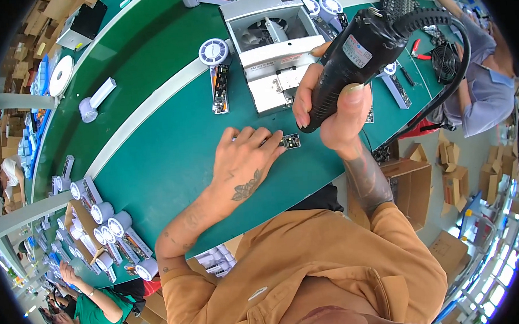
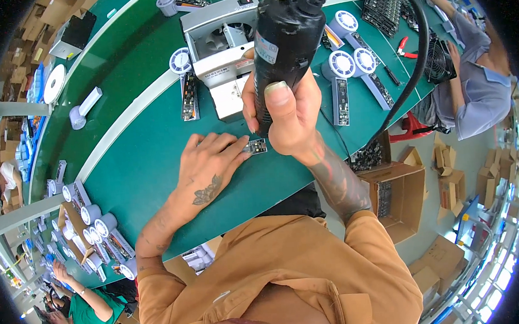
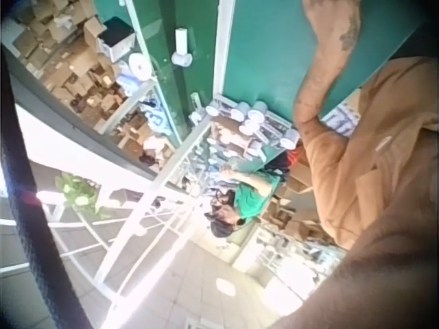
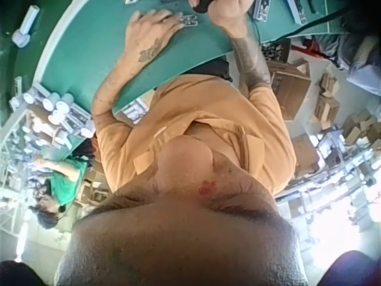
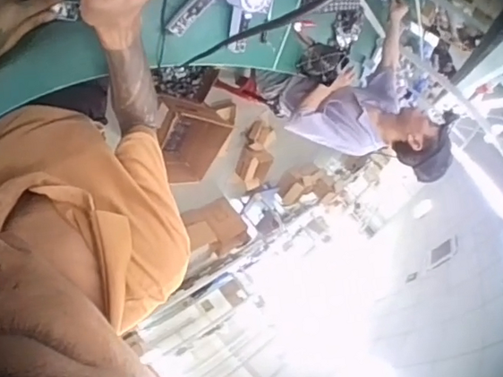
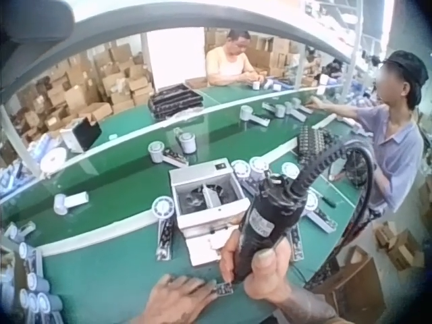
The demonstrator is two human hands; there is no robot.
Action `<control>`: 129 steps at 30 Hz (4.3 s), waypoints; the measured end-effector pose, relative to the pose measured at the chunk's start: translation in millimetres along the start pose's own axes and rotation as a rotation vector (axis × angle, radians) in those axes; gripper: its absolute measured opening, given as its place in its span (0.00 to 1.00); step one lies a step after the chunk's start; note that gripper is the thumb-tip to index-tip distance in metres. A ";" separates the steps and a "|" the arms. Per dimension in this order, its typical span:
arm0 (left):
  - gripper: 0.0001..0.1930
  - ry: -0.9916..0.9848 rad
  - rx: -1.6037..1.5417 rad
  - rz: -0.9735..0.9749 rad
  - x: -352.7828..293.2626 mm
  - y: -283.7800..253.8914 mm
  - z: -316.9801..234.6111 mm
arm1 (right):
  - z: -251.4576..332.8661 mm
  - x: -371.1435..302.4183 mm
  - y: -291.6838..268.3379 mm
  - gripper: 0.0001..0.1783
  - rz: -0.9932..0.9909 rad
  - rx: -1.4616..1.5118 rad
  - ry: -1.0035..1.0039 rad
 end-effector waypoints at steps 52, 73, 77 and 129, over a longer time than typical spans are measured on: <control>0.18 0.024 0.094 -0.038 0.4 3.7 2.3 | 0.1 1.0 -1.1 0.47 0.001 -0.049 -0.041; 0.19 0.050 0.088 -0.065 5.7 9.1 -12.0 | 31.2 9.1 1.2 0.36 -0.007 0.312 -0.252; 0.26 -0.037 0.170 -0.096 -0.9 -24.6 -23.5 | 26.7 36.9 5.0 0.24 0.026 0.085 -0.478; 0.29 -0.084 0.263 0.057 -26.4 -42.4 2.2 | -4.1 -5.9 39.0 0.43 -0.054 0.029 -0.078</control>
Point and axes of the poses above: each hand's wrist, its own x-axis towards the middle knuckle, its own y-axis out of the palm, z = x × y, the point moved 6 cm from there along x, towards the middle knuckle, and after that the axes turned 7 degrees about z, right-handed, at the moved point
